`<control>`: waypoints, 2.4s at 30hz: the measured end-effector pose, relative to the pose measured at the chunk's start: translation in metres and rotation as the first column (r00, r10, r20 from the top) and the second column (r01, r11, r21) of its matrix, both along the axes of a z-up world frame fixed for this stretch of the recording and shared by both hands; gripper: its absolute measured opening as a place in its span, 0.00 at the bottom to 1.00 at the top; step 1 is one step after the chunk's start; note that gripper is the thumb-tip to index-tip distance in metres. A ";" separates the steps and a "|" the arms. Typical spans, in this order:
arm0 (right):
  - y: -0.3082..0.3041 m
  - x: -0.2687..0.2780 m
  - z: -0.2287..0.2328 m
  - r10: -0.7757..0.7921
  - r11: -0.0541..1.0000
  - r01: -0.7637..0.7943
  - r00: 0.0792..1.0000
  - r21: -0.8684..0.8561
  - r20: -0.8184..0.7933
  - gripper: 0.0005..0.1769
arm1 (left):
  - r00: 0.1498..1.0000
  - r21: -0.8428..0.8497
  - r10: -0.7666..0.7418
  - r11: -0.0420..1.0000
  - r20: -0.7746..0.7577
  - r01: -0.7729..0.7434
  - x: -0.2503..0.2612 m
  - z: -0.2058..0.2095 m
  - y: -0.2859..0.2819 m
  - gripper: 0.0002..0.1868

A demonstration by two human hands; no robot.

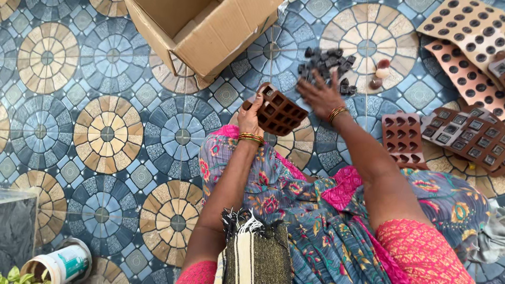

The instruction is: The person sits on the floor and removes small, dark, square-shaped items from brown silicone molds. They pop the items out one by one and place them into a pile on the floor. The person handles multiple molds and continues the process throughout the clip.

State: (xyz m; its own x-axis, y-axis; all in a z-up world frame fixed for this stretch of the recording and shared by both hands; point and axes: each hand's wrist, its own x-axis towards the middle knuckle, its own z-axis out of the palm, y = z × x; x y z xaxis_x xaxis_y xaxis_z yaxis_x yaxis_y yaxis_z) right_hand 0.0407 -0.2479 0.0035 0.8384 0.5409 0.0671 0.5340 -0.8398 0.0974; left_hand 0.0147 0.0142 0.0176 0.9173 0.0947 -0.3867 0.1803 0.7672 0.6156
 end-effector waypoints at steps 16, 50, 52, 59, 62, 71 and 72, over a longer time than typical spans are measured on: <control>0.005 -0.156 0.007 0.541 -0.417 0.866 0.481 0.277 -0.690 0.36 | 0.981 -0.221 -0.180 0.962 -0.065 0.162 -0.015 -0.047 -0.040 0.12; -0.182 -0.149 0.055 -0.615 0.788 0.480 0.628 -0.385 -0.477 0.45 | 0.681 0.832 -0.499 -0.446 -0.536 0.329 -0.059 -0.033 -0.059 0.30; -0.192 -0.139 0.038 -0.603 0.790 0.396 0.639 -0.468 -0.478 0.44 | 0.679 0.833 -0.502 -0.445 -0.535 0.328 -0.059 -0.032 -0.057 0.30; -0.254 -0.146 -0.012 -0.562 -0.221 0.767 0.405 0.602 -0.722 0.27 | 0.675 0.828 -0.504 -0.465 -0.539 0.314 -0.060 -0.020 -0.059 0.30; -0.270 -0.148 -0.010 -0.158 -0.958 0.186 0.285 0.216 -0.945 0.25 | 0.663 0.807 -0.487 -0.488 -0.568 0.333 -0.061 -0.012 -0.058 0.29; -0.289 -0.151 0.006 -0.063 -0.997 -0.066 0.257 0.048 -0.964 0.20 | 0.679 0.823 -0.491 -0.467 -0.545 0.322 -0.067 -0.003 -0.061 0.29; -0.288 -0.150 0.009 -0.056 -0.997 -0.070 0.266 0.038 -0.962 0.20 | 0.681 0.821 -0.485 -0.468 -0.548 0.327 -0.067 0.000 -0.061 0.29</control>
State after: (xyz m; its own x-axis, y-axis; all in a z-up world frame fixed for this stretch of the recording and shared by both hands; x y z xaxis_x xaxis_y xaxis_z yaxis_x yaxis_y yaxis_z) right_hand -0.1093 -0.5362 0.0128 0.1209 -0.5818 -0.8043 0.1079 0.8131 -0.5720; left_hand -0.0526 -0.0469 0.0172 0.9092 -0.2035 -0.3631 -0.0291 -0.9014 0.4321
